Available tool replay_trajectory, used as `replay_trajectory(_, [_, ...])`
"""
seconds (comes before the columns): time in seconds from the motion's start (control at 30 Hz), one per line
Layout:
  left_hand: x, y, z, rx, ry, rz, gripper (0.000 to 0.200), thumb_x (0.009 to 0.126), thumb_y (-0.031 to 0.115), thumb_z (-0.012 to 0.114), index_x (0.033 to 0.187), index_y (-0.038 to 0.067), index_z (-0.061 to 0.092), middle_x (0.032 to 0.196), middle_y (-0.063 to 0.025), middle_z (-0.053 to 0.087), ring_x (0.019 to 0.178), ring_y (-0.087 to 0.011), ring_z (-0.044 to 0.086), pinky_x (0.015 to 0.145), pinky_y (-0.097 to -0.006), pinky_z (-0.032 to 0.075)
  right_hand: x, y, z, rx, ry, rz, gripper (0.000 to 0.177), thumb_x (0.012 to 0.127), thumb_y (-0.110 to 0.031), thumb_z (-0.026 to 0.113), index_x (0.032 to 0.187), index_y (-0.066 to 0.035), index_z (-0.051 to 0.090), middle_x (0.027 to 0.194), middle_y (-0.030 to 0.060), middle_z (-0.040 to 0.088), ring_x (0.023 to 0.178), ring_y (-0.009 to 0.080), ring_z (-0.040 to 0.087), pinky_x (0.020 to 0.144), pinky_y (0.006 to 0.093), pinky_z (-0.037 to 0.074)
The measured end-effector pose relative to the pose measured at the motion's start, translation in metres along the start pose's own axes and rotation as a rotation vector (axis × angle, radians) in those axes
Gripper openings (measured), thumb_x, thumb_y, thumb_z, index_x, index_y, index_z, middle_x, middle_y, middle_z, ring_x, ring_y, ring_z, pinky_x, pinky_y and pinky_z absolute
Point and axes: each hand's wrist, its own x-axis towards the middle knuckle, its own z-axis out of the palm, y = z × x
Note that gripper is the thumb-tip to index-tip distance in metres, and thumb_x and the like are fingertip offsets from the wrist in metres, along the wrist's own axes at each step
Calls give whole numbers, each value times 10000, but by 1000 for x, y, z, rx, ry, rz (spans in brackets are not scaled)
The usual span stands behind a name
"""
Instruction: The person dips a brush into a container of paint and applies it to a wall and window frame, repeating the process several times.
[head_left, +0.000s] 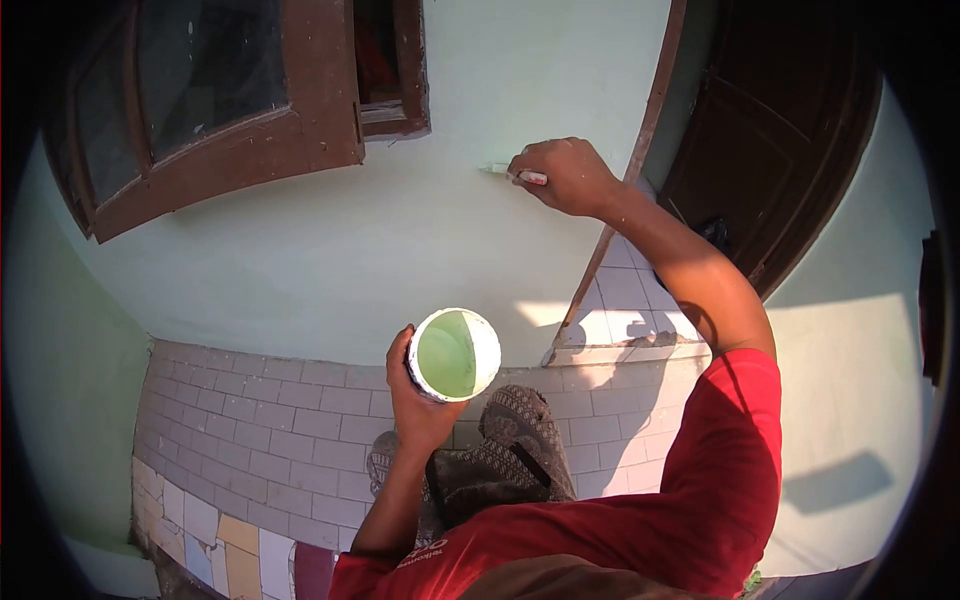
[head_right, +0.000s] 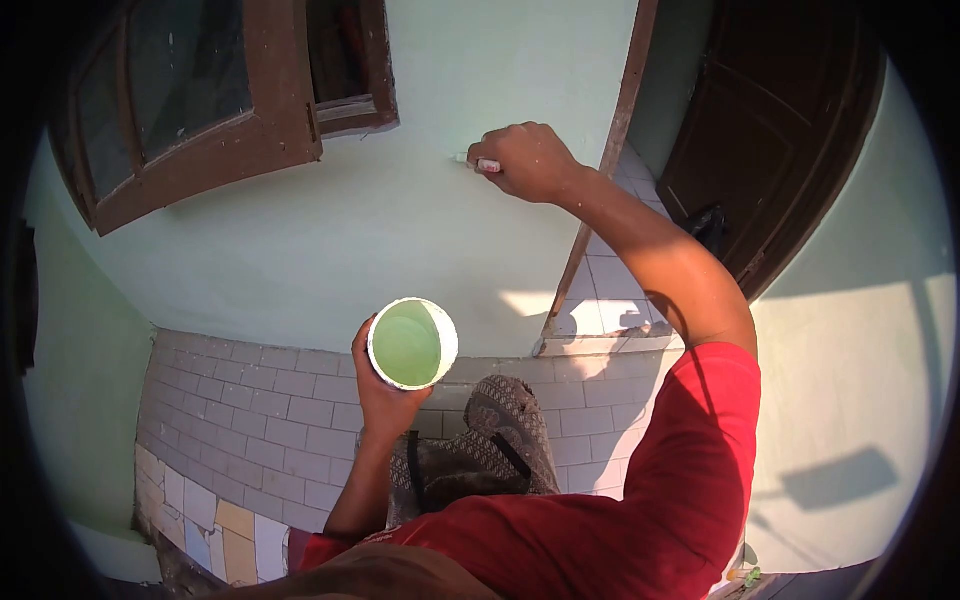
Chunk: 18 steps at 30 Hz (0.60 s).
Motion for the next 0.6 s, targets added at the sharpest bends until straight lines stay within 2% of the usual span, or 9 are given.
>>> replay_trajectory(0.03, [1,-1,-2,-12,-3,11,1099,634,45,932,1559,49,338,1504,-159,422,1398,-304,461,1179,-436,397,9,22,-25,29,118,52,141,913,-182,728,1048,-177,769,910,65,769,811,313,717,721,422,576])
replay_trajectory(0.1, [6,2,0,-37,2,21,1106,633,48,936,1561,53,333,1509,-159,420,1406,-303,456,1183,-440,394,24,62,-97,97,346,272,296,946,-336,780,1085,-76,757,857,102,771,697,184,694,700,316,536])
replay_trajectory(0.17, [11,5,-1,-9,4,54,1140,625,78,970,1564,67,324,1546,-163,404,1430,-314,440,1194,-456,388,25,111,-144,-228,531,630,351,932,-361,801,1093,-52,764,884,78,780,727,109,692,692,270,536])
replay_trajectory(0.2, [16,9,0,0,17,23,1140,625,78,970,1564,67,324,1546,-163,404,1430,-314,440,1194,-456,388,22,52,-164,168,753,361,103,924,-57,760,1019,-18,759,953,77,765,834,133,704,711,303,540])
replay_trajectory(0.27, [27,17,2,135,-1,181,1165,646,51,968,1569,87,258,1562,-147,385,1441,-300,454,1189,-456,432,5,38,-174,178,771,204,89,925,-27,777,1001,10,750,932,39,759,827,59,656,687,254,515])
replay_trajectory(0.33, [37,18,3,149,4,214,1176,647,84,985,1568,88,254,1577,-153,365,1449,-306,445,1195,-460,427,-33,-6,-165,29,752,226,318,899,-275,847,1042,-5,758,930,82,783,809,141,727,720,285,569])
replay_trajectory(0.4, [46,20,5,157,-2,264,1187,648,117,1002,1567,89,251,1591,-158,345,1457,-313,437,1200,-463,421,-69,-48,-146,324,596,-38,277,829,-138,890,1005,28,755,990,113,785,906,196,752,764,311,592])
replay_trajectory(0.47, [52,21,7,11,12,303,1135,627,129,1004,1545,49,343,1577,-181,388,1465,-349,405,1211,-455,365,-87,-88,-129,717,377,-155,181,800,-57,867,971,-71,808,1004,100,790,825,206,766,699,277,584])
replay_trajectory(0.6, [62,20,10,-45,-41,406,1076,663,134,992,1528,14,364,1584,-183,376,1483,-358,381,1216,-461,354,-98,-119,-104,480,12,-398,297,750,-71,849,1036,-82,771,1086,115,745,885,280,739,747,354,591])
